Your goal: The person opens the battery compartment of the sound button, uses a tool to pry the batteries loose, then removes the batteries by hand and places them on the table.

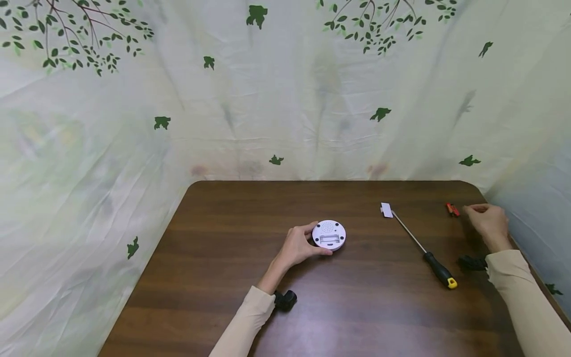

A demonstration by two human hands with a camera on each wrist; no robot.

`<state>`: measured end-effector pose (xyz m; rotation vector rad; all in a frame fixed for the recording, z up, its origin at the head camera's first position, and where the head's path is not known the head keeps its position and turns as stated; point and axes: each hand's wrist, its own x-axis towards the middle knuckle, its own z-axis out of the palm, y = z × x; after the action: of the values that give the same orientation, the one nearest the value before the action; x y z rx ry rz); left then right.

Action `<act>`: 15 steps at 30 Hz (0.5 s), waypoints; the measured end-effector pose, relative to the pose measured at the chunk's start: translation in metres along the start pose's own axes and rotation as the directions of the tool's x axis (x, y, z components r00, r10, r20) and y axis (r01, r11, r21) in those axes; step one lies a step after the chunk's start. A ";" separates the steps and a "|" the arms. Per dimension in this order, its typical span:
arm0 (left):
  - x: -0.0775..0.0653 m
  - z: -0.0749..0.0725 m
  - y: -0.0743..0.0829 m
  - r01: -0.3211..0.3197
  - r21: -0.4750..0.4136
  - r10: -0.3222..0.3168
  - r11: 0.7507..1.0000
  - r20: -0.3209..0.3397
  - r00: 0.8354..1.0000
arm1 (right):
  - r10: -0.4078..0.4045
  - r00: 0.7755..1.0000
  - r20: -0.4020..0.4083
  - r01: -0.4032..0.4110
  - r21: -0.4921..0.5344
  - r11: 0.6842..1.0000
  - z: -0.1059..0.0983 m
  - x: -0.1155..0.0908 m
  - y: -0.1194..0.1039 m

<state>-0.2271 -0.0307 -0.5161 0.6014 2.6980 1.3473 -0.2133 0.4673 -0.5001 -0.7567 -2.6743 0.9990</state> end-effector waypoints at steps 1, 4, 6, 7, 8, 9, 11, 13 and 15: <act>0.000 -0.001 0.000 0.008 -0.005 -0.008 1.000 -0.002 1.000 | -0.011 1.000 0.007 0.011 0.005 1.000 -0.002 -0.001 -0.004; -0.001 -0.004 -0.002 0.028 -0.047 -0.028 0.999 -0.002 1.000 | -0.055 0.997 0.044 0.055 0.012 0.998 -0.006 -0.004 -0.019; -0.001 -0.007 -0.004 0.036 -0.088 -0.036 0.995 0.003 0.999 | -0.090 0.993 0.079 0.089 0.012 0.996 -0.009 -0.010 -0.029; -0.001 -0.009 -0.005 0.038 -0.109 -0.038 0.993 0.008 0.999 | -0.113 0.989 0.100 0.112 0.010 0.994 -0.011 -0.015 -0.033; -0.001 -0.011 -0.006 0.040 -0.128 -0.038 0.991 0.014 0.999 | -0.132 0.984 0.122 0.132 0.011 0.991 -0.012 -0.021 -0.038; -0.001 -0.014 -0.006 0.040 -0.144 -0.037 0.989 0.019 0.999 | -0.157 0.977 0.143 0.157 0.015 0.988 -0.013 -0.027 -0.042; -0.001 -0.020 -0.008 0.041 -0.145 -0.038 0.989 0.025 0.999 | -0.218 0.959 0.183 0.219 0.020 0.976 -0.013 -0.039 -0.052; 0.000 -0.029 -0.009 0.040 -0.136 -0.038 0.990 0.021 0.999 | -0.280 0.936 0.211 0.279 0.034 0.960 -0.011 -0.052 -0.062; 0.000 -0.039 -0.009 0.034 -0.112 -0.034 0.993 0.005 0.999 | -0.336 0.915 0.224 0.336 0.038 0.941 -0.005 -0.064 -0.074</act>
<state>-0.2389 -0.0647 -0.4992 0.5442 2.5960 1.4758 -0.1867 0.3894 -0.4473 -0.1717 -2.8595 1.0438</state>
